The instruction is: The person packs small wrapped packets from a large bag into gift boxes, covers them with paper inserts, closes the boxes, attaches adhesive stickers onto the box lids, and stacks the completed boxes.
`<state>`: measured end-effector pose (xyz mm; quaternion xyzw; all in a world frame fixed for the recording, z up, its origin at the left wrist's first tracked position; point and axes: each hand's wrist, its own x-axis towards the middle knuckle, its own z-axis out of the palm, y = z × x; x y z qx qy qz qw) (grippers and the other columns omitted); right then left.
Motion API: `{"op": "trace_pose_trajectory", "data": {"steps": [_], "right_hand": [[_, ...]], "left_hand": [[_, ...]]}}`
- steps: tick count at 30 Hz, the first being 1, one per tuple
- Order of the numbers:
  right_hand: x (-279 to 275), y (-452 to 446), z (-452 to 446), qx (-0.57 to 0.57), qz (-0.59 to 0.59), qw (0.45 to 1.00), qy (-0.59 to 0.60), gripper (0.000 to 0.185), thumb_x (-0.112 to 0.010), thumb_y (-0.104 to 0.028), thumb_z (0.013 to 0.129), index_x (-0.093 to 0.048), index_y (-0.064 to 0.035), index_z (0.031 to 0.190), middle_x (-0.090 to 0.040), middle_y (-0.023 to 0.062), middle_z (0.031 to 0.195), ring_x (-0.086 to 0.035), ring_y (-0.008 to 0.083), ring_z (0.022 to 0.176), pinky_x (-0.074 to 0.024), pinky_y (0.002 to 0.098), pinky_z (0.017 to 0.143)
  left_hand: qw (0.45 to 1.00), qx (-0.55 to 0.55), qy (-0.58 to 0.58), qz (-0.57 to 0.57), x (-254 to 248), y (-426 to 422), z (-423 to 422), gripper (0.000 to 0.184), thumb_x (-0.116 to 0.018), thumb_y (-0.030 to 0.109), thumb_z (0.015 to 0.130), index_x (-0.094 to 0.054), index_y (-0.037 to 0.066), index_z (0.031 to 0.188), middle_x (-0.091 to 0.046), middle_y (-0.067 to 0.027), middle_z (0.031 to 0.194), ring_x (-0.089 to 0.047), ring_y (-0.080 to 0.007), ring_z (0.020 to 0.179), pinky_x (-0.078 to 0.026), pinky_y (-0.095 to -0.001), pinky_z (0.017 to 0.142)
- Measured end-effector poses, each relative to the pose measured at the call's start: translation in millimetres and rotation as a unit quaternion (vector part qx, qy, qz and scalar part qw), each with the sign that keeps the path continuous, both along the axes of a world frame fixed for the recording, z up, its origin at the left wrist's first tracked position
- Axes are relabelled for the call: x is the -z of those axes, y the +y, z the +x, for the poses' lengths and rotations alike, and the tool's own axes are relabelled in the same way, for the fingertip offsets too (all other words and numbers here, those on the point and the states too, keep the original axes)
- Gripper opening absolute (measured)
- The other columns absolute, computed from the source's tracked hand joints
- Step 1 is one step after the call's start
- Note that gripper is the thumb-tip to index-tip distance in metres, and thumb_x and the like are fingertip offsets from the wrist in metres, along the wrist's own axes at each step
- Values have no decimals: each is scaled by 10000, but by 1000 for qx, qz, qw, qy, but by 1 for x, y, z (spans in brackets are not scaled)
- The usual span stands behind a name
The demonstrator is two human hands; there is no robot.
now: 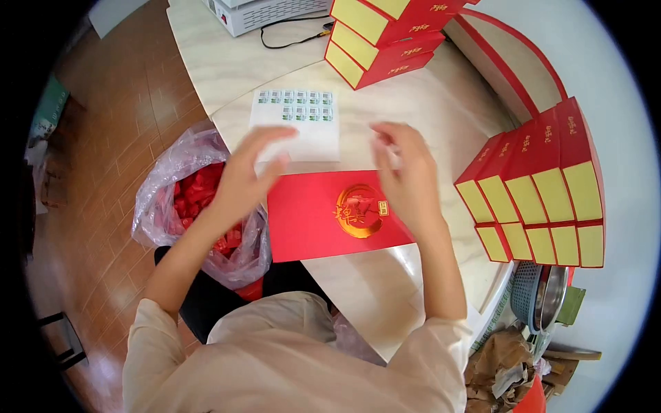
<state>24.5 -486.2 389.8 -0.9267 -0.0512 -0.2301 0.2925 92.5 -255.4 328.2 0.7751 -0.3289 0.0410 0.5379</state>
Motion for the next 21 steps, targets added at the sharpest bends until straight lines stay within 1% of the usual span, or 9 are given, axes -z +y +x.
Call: {"op": "trace_pose_trajectory", "data": {"steps": [3, 4, 5, 6, 8, 10, 11, 15, 21], "right_hand": [[9, 22, 61, -104, -66, 992, -12, 199, -601, -75, 855, -621, -29, 1048, -623, 153, 998, -614, 291, 907, -498, 384, 783], [17, 28, 82, -114, -96, 989, 7, 215, -613, -84, 843, -628, -32, 1051, -626, 148, 1000, -609, 292, 924, -499, 385, 792], [28, 32, 101, -123, -126, 984, 27, 232, -625, -93, 831, -634, -36, 1055, -628, 143, 1003, -605, 293, 940, -499, 387, 801], [43, 32, 122, -125, -152, 978, 68, 279, -631, -160, 835, -626, -32, 1083, -613, 152, 1043, -586, 305, 993, -496, 395, 825], [70, 38, 147, -128, -172, 971, 106, 337, -637, -227, 840, -617, -29, 1112, -599, 161, 1083, -568, 317, 1045, -492, 403, 850], [96, 46, 161, -46, -213, 946, 242, 550, -623, -396, 835, -555, -19, 1229, -515, 214, 1248, -487, 376, 1174, -451, 434, 946], [114, 49, 164, -34, -256, 951, 172, 712, -596, -504, 823, -472, -21, 1331, -412, 258, 1356, -414, 422, 1250, -390, 467, 1017], [112, 46, 164, -38, -199, 956, 214, 752, -609, -510, 814, -436, -33, 1370, -381, 266, 1396, -393, 413, 1279, -368, 457, 1041], [101, 48, 163, -52, -183, 953, 236, 604, -595, -444, 845, -542, -23, 1275, -403, 271, 1389, -424, 408, 1261, -393, 435, 1021]], "left_hand": [[980, -145, -86, 105, 52, -1, 56, 444, -610, 211, 873, -516, 7, 1256, -502, -175, 1307, -444, -331, 1249, -328, -423, 1057], [979, -148, -92, 104, 67, -1, 63, 444, -610, 211, 873, -516, 7, 1256, -502, -175, 1307, -444, -331, 1249, -328, -423, 1057], [963, -174, -111, 174, 80, -2, 69, 487, -615, 237, 870, -497, 9, 1284, -462, -172, 1356, -392, -330, 1296, -287, -453, 1078], [941, -199, -129, 243, 87, -2, 75, 531, -620, 263, 867, -477, 10, 1312, -421, -168, 1405, -340, -328, 1343, -246, -483, 1099], [943, -194, -118, 244, 93, -5, 78, 558, -621, 293, 858, -475, 10, 1316, -400, -173, 1420, -309, -318, 1362, -210, -499, 1109], [944, -187, -101, 250, 95, -6, 80, 586, -622, 322, 849, -472, 10, 1321, -378, -177, 1435, -279, -308, 1382, -174, -514, 1120], [943, -193, -98, 251, 94, -8, 83, 603, -618, 351, 848, -471, 15, 1326, -376, -175, 1438, -282, -307, 1381, -169, -507, 1122], [938, -217, -69, 262, 91, -18, 94, 657, -627, 409, 833, -462, 28, 1342, -370, -167, 1448, -288, -300, 1378, -150, -500, 1127], [940, -210, -58, 262, 87, -21, 98, 676, -621, 440, 838, -448, 56, 1367, -348, -172, 1465, -270, -284, 1393, -149, -500, 1122]]}}
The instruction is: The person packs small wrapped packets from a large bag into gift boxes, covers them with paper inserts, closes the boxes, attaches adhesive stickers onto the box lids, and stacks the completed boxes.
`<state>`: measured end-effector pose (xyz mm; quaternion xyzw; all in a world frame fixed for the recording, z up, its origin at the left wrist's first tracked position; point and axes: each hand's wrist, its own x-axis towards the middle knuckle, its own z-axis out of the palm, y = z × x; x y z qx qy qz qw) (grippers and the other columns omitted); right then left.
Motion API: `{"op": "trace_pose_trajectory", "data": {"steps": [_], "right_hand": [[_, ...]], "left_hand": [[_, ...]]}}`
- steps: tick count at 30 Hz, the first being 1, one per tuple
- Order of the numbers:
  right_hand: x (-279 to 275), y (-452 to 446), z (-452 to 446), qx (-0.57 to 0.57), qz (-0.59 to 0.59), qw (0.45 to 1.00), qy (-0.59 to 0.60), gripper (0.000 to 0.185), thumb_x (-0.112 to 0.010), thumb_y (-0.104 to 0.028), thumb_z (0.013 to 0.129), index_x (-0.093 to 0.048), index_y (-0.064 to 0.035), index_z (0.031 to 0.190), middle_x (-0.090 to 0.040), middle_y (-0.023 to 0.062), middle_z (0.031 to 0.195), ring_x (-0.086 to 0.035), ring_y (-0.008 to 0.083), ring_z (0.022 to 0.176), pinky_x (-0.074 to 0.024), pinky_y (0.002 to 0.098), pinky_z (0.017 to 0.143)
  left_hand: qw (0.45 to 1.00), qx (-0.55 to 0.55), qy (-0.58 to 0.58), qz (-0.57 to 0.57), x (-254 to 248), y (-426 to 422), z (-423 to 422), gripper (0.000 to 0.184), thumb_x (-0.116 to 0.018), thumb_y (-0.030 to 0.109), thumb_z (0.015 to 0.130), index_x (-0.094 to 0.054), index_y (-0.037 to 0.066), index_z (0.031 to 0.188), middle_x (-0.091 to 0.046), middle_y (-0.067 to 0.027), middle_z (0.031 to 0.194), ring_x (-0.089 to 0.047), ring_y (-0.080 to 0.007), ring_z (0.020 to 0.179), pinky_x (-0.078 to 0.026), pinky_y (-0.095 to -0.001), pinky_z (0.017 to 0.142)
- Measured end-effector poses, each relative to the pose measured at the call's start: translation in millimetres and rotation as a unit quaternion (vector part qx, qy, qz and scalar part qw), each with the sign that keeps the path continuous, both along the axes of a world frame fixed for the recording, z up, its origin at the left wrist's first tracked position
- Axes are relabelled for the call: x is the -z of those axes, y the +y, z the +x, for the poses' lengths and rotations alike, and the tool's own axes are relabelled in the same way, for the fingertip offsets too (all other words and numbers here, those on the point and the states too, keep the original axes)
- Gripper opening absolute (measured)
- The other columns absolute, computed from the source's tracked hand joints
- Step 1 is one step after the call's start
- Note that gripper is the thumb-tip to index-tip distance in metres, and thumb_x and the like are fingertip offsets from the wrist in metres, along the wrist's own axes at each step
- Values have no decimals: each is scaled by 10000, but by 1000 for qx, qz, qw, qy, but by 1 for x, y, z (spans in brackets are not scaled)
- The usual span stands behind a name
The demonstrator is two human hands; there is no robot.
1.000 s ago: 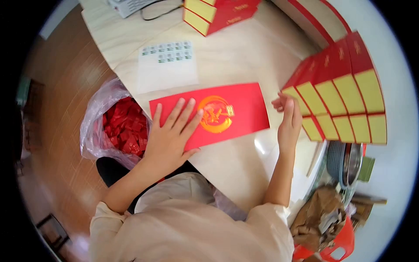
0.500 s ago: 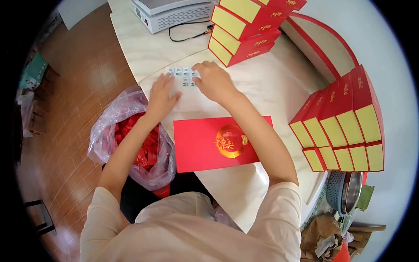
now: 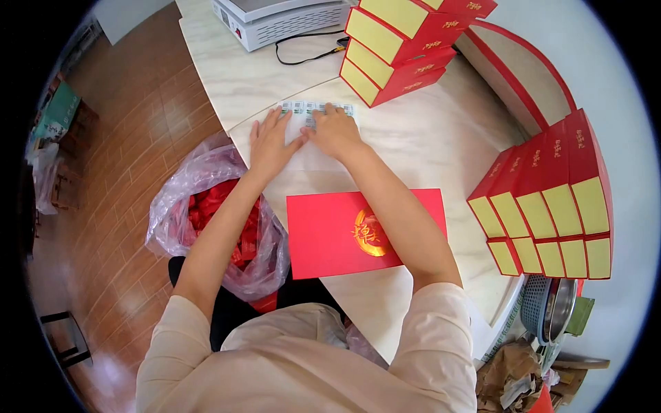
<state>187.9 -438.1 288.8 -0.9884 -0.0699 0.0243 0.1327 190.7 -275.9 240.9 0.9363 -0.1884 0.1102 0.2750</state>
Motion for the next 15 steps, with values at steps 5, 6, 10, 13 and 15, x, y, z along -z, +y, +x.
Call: {"op": "trace_pose_trajectory", "data": {"steps": [5, 6, 10, 13, 15], "right_hand": [[16, -13, 5, -39, 0, 997, -61, 523, -606, -380, 848, -575, -46, 1248, -445, 224, 1380, -447, 389, 1247, -402, 422, 1013], [19, -15, 6, -41, -2, 997, -62, 523, -606, -380, 848, -575, -46, 1248, -445, 224, 1380, -447, 389, 1247, -402, 422, 1013], [19, -16, 10, -47, 10, 997, -59, 524, -615, -372, 838, -574, -60, 1257, -443, 211, 1390, -450, 389, 1244, -400, 418, 1017], [18, -16, 9, -52, 8, 997, -56, 536, -607, -388, 832, -576, -61, 1256, -458, 214, 1376, -456, 403, 1234, -408, 417, 1009], [17, -16, 10, -52, 3, 997, -55, 542, -603, -398, 829, -579, -62, 1254, -468, 215, 1366, -460, 411, 1227, -414, 416, 1002]], "left_hand": [[1000, -8, -19, 10, 5, -2, 0, 670, -619, 452, 840, -458, 63, 1361, -349, -158, 1470, -275, -276, 1392, -148, -492, 1124], [1000, -12, -20, 17, 5, -2, 1, 667, -620, 454, 840, -461, 67, 1361, -352, -148, 1472, -276, -267, 1392, -146, -488, 1126], [1000, 3, -12, 14, 5, -2, 9, 661, -619, 455, 841, -467, 74, 1359, -361, -122, 1474, -277, -243, 1395, -141, -478, 1130], [1000, 20, 3, 6, 3, -4, 14, 632, -627, 424, 841, -476, 92, 1357, -370, -100, 1473, -282, -219, 1394, -139, -470, 1133], [999, 34, -4, -5, 2, -5, 16, 611, -631, 403, 833, -491, 83, 1334, -399, -115, 1447, -301, -226, 1383, -154, -476, 1129]]}}
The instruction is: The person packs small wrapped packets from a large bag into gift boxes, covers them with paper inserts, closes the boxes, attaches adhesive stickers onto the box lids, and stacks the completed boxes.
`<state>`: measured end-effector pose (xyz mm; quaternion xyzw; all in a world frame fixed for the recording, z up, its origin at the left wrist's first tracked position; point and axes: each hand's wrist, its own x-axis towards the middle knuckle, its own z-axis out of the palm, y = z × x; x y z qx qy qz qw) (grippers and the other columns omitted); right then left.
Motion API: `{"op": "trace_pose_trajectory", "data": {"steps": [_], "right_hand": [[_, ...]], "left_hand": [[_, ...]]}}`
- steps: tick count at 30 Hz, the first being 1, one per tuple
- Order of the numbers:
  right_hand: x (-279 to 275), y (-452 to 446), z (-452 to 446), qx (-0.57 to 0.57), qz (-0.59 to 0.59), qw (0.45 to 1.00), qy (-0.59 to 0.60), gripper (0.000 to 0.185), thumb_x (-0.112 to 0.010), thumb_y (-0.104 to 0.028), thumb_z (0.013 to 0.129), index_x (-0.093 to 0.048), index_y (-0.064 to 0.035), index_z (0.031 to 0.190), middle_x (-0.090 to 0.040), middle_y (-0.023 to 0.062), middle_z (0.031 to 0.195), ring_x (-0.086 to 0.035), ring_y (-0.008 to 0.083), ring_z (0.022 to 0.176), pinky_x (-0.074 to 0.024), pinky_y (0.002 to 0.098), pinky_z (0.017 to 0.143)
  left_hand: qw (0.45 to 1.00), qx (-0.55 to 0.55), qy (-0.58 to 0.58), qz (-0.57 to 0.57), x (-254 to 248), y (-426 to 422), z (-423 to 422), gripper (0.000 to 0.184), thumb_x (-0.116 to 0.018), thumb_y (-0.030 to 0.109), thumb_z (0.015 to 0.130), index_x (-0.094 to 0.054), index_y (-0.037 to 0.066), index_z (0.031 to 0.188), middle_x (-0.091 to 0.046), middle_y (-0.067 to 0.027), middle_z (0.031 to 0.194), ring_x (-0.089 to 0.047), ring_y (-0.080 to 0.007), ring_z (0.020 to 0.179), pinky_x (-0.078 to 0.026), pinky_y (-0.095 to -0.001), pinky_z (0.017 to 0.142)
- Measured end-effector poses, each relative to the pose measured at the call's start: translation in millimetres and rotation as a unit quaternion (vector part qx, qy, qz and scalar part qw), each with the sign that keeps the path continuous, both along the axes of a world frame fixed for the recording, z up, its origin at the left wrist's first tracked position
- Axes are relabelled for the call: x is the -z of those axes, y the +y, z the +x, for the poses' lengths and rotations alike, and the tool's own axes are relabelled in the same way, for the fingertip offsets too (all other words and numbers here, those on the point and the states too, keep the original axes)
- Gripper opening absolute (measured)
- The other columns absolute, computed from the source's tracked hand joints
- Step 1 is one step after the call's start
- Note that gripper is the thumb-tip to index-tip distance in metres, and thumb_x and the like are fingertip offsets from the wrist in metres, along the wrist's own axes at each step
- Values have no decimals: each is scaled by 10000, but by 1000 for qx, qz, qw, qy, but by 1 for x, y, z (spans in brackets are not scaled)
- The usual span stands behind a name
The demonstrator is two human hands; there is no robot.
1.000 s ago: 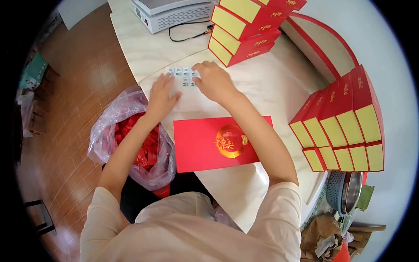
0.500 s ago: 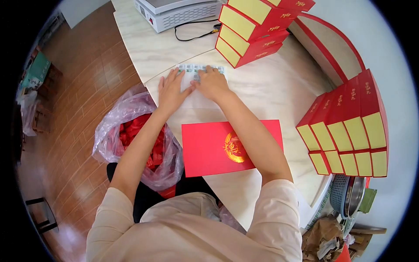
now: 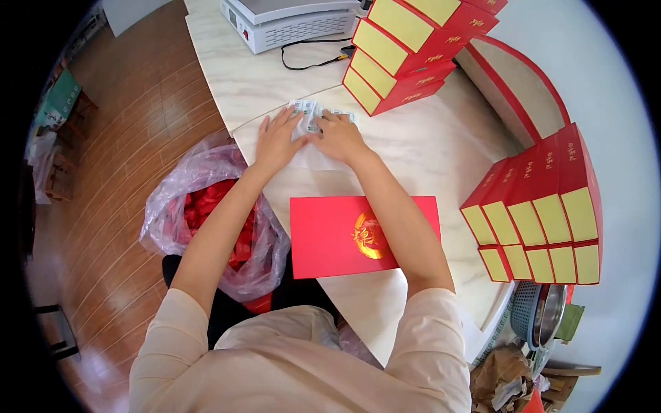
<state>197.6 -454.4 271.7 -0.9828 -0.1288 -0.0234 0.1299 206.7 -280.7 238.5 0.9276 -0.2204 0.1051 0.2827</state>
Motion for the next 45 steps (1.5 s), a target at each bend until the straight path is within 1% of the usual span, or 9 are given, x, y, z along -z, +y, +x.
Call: {"op": "trace_pose_trajectory", "data": {"steps": [6, 11, 14, 20, 26, 34, 36, 43, 45], "right_hand": [[-21, 17, -6, 29, 12, 1000, -5, 487, -598, -428, 819, -666, -54, 1124, -575, 189, 1247, -521, 406, 1145, -475, 424, 909], [-21, 19, -3, 55, 41, 998, -14, 373, -627, -356, 816, -695, -33, 989, -680, 160, 964, -651, 339, 868, -516, 424, 776], [-20, 20, -4, 58, 18, 997, -39, 305, -647, -293, 809, -673, -18, 937, -684, 161, 899, -662, 318, 808, -518, 422, 756], [-10, 18, -1, 23, -25, 993, -117, 220, -655, -209, 795, -615, -17, 895, -654, 153, 888, -650, 318, 809, -516, 427, 719], [-12, 15, 1, 50, 28, 991, -120, 186, -673, -199, 778, -629, -33, 849, -633, 141, 870, -636, 315, 810, -511, 420, 712], [-9, 12, 1, 29, -6, 994, -109, 168, -695, -209, 743, -652, -57, 801, -619, 126, 861, -625, 302, 813, -496, 415, 723], [-6, 8, 4, 29, -10, 992, -121, 161, -698, -206, 733, -655, -61, 791, -622, 124, 863, -625, 301, 816, -494, 418, 730], [-24, -13, 1, 125, 101, 977, -140, 133, -681, -168, 728, -669, -38, 752, -654, 136, 777, -645, 285, 752, -512, 390, 692], [-29, -15, -1, 147, 141, 968, -144, 144, -684, -174, 731, -674, -34, 760, -653, 140, 758, -646, 285, 733, -514, 384, 683]], "left_hand": [[1000, -15, -2, -8, 1, 0, -1, 565, -647, 348, 828, -504, 133, 1331, -396, -72, 1457, -304, -199, 1383, -154, -463, 1132], [1000, -18, -11, -6, 1, -1, -2, 573, -640, 379, 834, -503, 116, 1325, -398, -81, 1453, -309, -201, 1380, -164, -463, 1129], [1000, -18, -17, -1, 2, -1, -2, 592, -637, 401, 836, -495, 103, 1327, -394, -90, 1453, -311, -203, 1378, -168, -461, 1128], [1000, -23, -20, -7, 0, -1, -5, 609, -642, 409, 829, -489, 93, 1327, -397, -102, 1447, -317, -213, 1374, -175, -455, 1128], [999, -28, -28, -19, 0, -1, -7, 633, -662, 414, 807, -490, 89, 1323, -417, -114, 1429, -331, -229, 1365, -189, -447, 1125], [999, -20, -35, -29, -1, 1, -8, 679, -686, 417, 780, -481, 66, 1324, -430, -140, 1406, -345, -247, 1350, -200, -439, 1125], [998, -28, -42, -39, -1, 1, -8, 682, -710, 401, 766, -480, 85, 1325, -427, -150, 1406, -371, -266, 1333, -244, -447, 1107], [997, -24, -48, -56, 2, 6, -11, 702, -722, 402, 745, -494, 56, 1311, -423, -201, 1391, -384, -307, 1301, -241, -451, 1102], [993, -39, -78, -75, 1, 9, -16, 594, -711, 333, 774, -529, 62, 1270, -450, -180, 1362, -436, -310, 1249, -311, -437, 1062]]}}
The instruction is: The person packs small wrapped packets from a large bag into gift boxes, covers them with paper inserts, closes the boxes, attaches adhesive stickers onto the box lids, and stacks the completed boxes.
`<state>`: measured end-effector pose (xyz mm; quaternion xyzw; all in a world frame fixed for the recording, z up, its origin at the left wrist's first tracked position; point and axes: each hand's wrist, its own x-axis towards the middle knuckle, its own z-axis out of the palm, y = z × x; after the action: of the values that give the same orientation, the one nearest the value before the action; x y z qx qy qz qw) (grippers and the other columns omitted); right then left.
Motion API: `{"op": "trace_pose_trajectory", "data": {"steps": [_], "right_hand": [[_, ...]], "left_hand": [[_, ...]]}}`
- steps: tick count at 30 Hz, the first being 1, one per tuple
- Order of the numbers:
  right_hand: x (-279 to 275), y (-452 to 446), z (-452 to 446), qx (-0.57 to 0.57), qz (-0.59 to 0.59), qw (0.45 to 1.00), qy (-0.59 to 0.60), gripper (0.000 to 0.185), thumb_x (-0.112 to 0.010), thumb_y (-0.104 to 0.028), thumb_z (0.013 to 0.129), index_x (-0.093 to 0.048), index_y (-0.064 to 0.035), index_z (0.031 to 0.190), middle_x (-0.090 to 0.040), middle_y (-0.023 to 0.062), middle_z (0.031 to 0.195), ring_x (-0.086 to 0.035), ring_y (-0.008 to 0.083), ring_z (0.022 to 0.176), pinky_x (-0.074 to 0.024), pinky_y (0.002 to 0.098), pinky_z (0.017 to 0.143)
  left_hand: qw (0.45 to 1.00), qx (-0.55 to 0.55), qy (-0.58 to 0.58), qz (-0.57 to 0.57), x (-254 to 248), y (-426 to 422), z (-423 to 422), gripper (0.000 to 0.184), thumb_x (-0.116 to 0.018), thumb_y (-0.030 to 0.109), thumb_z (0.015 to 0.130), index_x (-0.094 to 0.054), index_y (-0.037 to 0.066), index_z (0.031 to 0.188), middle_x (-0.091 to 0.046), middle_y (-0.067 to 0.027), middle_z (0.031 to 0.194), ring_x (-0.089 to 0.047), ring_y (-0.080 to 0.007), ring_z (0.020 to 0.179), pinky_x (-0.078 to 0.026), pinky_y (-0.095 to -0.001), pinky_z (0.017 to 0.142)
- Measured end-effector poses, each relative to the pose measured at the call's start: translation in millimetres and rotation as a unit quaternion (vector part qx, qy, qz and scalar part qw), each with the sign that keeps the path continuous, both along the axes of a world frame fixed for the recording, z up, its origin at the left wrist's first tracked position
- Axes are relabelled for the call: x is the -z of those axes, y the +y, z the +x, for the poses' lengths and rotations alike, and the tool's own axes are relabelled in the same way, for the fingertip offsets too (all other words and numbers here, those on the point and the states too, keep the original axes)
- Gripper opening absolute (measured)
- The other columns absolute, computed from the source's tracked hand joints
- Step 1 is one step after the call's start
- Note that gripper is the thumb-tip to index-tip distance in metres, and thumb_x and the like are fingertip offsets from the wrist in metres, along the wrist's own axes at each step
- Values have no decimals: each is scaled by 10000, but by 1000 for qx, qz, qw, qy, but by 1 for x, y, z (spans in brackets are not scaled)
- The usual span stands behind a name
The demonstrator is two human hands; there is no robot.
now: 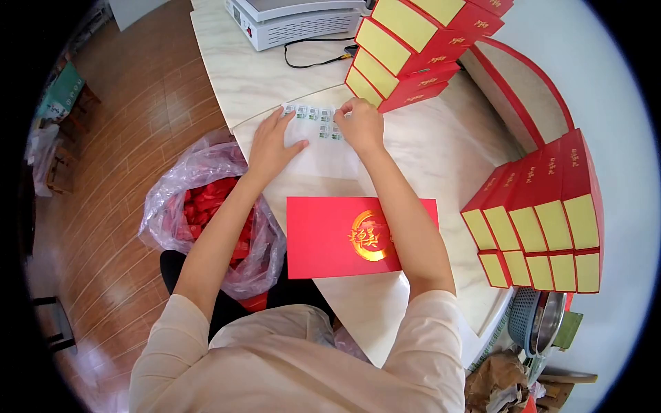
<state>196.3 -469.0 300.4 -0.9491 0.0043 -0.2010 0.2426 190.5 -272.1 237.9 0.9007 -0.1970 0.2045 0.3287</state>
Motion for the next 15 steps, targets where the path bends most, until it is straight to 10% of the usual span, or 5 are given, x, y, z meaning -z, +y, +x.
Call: {"op": "trace_pose_trajectory", "data": {"steps": [6, 15], "right_hand": [[-10, 30, -17, -151, 146, 977, 40, 188, -704, -200, 738, -672, -19, 778, -639, 151, 823, -619, 273, 771, -495, 367, 690], [-49, 82, -66, -294, 129, 947, 14, 175, -696, -196, 820, -619, -45, 866, -595, 56, 848, -530, 181, 774, -438, 304, 704]], "left_hand": [[968, 86, 48, -229, -26, 21, -37, 258, -603, 166, 882, -619, 44, 1109, -561, -130, 1170, -537, -295, 1110, -421, -352, 946], [839, 92, 243, -478, -46, 55, -92, 270, -501, 223, 979, -617, 4, 1088, -570, -62, 1094, -541, -157, 1056, -398, -280, 921]]}}
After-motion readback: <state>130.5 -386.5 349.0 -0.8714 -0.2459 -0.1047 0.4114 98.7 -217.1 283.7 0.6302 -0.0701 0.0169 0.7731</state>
